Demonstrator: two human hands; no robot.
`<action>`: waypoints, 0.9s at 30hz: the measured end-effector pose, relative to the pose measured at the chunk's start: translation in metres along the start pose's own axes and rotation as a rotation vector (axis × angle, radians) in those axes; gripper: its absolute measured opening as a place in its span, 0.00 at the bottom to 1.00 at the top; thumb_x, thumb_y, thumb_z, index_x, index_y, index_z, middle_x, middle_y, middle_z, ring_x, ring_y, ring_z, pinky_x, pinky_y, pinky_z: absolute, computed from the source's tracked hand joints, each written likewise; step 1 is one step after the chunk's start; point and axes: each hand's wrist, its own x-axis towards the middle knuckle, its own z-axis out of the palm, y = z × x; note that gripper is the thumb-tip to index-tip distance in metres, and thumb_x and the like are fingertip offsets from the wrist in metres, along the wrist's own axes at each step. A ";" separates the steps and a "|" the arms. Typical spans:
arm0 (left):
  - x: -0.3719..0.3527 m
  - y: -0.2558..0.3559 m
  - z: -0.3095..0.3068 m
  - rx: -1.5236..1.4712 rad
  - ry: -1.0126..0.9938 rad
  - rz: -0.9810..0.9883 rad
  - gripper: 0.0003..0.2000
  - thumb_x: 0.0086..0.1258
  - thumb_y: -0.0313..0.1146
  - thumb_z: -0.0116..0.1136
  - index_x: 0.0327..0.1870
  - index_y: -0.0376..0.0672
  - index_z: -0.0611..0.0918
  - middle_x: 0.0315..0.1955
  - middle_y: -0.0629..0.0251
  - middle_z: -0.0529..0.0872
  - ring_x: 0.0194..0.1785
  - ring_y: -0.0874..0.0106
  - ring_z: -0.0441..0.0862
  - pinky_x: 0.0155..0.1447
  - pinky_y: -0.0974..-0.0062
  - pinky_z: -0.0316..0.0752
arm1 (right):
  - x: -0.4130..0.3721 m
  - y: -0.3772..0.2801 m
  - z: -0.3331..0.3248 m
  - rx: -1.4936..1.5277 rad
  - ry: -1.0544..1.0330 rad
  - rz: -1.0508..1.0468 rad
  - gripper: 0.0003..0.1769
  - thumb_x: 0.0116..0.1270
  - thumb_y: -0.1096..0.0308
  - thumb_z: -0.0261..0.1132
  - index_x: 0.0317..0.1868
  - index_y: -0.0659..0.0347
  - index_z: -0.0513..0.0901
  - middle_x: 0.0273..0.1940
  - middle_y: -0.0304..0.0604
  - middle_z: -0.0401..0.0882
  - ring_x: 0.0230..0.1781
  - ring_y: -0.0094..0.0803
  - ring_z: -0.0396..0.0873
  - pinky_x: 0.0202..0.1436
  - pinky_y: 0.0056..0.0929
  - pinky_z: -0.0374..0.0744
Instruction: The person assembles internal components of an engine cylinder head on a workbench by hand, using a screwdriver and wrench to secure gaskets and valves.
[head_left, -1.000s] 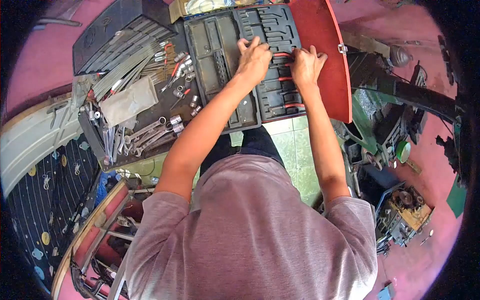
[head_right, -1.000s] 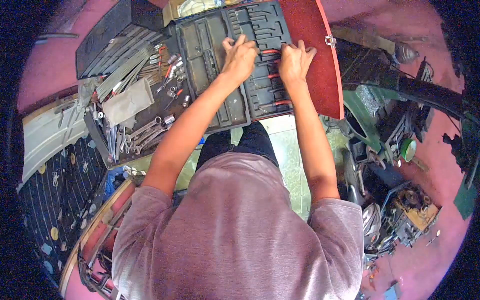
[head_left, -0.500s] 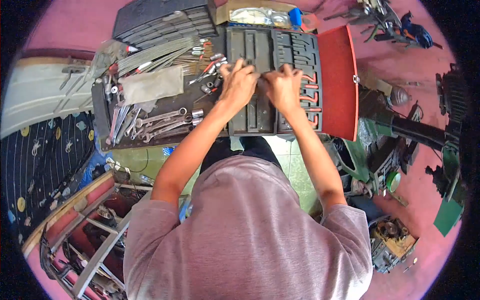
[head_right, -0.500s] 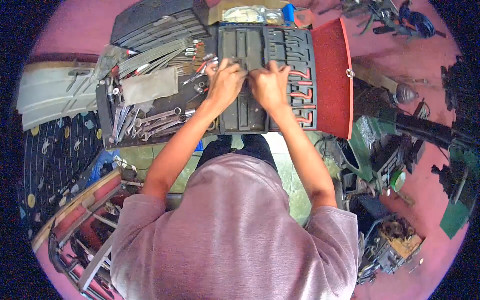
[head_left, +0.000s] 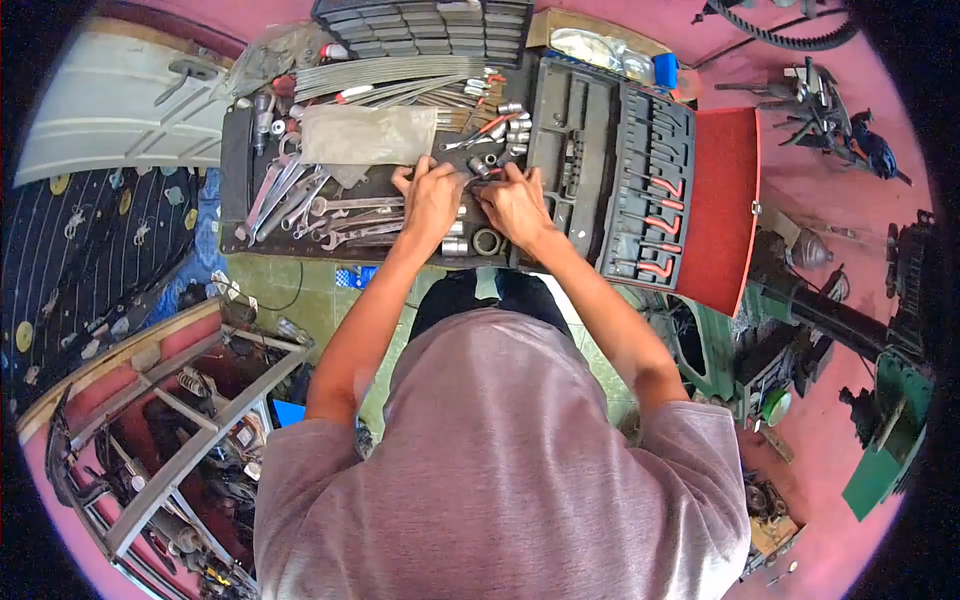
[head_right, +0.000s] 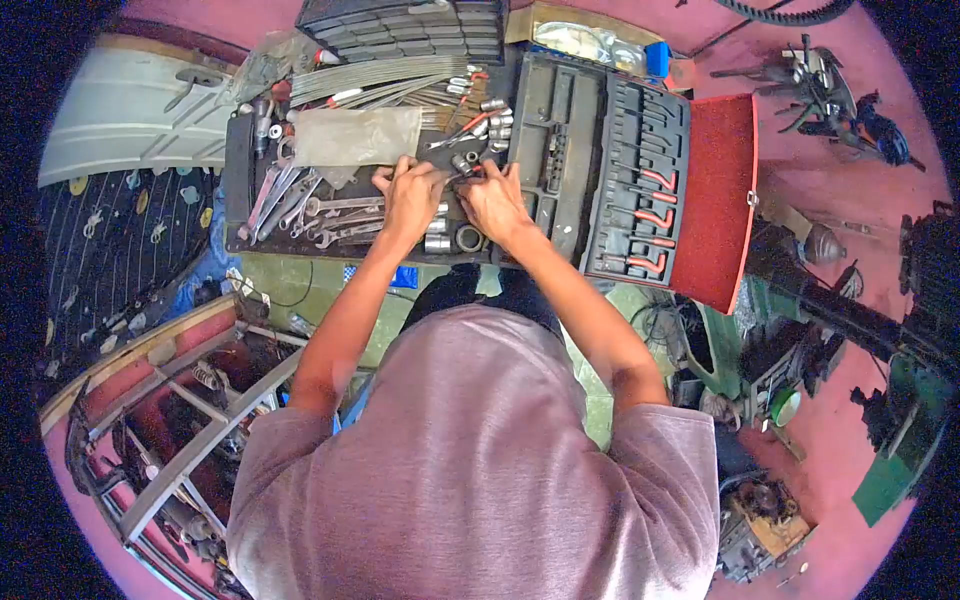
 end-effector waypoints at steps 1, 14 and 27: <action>-0.002 -0.003 0.002 -0.002 0.001 -0.007 0.09 0.62 0.29 0.69 0.41 0.54 0.93 0.37 0.77 0.88 0.52 0.67 0.78 0.61 0.50 0.57 | 0.001 -0.002 0.000 -0.006 0.019 -0.004 0.09 0.62 0.65 0.69 0.42 0.49 0.91 0.38 0.35 0.89 0.57 0.41 0.76 0.52 0.55 0.69; -0.003 -0.015 0.010 -0.029 -0.024 -0.005 0.07 0.62 0.30 0.69 0.39 0.52 0.93 0.37 0.74 0.87 0.52 0.67 0.78 0.61 0.49 0.58 | 0.015 0.021 0.002 -0.245 0.071 0.052 0.16 0.64 0.64 0.65 0.51 0.48 0.91 0.49 0.30 0.90 0.56 0.36 0.76 0.55 0.51 0.67; -0.001 -0.019 0.014 -0.043 -0.035 0.017 0.06 0.65 0.28 0.65 0.39 0.48 0.91 0.38 0.70 0.86 0.54 0.66 0.78 0.62 0.51 0.58 | 0.027 0.028 0.003 -0.289 0.042 -0.042 0.16 0.57 0.69 0.68 0.47 0.50 0.90 0.45 0.34 0.86 0.57 0.37 0.74 0.56 0.50 0.67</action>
